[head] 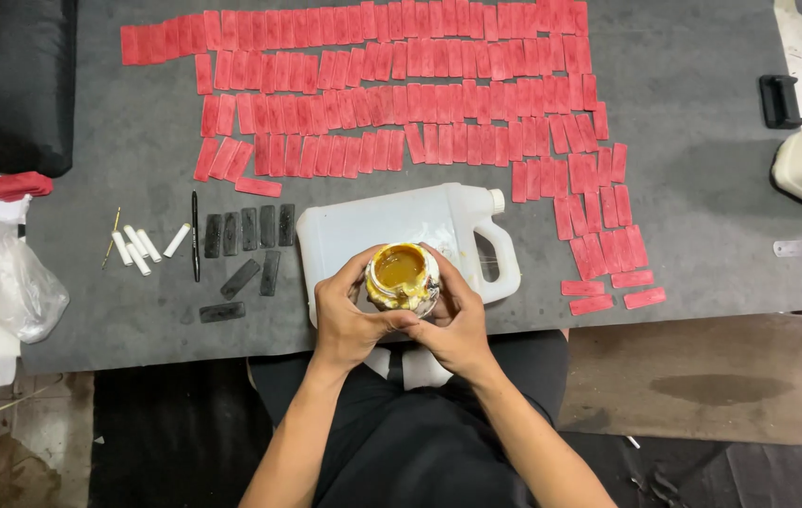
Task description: Applying dye to small leather strips and organizing leather pieces on a workbench
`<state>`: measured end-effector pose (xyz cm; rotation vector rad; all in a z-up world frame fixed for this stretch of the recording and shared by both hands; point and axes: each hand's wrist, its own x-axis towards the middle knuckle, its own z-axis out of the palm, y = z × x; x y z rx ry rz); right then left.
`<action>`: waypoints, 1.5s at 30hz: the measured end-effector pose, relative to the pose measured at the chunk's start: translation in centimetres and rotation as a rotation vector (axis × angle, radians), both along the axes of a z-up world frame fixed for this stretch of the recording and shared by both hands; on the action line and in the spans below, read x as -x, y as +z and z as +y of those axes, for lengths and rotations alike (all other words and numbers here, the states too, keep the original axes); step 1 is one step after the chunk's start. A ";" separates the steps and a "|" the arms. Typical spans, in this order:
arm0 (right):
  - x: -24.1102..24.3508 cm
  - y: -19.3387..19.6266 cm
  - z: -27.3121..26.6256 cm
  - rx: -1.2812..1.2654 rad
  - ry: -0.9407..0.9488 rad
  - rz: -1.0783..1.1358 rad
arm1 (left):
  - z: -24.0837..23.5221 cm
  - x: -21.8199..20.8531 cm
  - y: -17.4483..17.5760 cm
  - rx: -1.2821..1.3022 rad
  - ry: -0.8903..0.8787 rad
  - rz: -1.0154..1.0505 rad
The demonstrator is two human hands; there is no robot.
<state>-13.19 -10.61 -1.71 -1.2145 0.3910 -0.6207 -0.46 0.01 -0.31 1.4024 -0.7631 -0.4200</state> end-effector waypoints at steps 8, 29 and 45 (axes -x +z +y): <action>1.2 -0.3 0.0 0.642 -0.187 0.036 | 0.6 -0.1 1.0 0.128 0.054 0.285; 0.6 9.5 -3.0 0.956 -0.121 -0.013 | -0.2 1.0 2.0 0.014 0.043 -0.189; 0.3 6.4 -4.9 0.339 -0.148 0.033 | 0.2 0.2 2.0 0.008 0.132 -0.163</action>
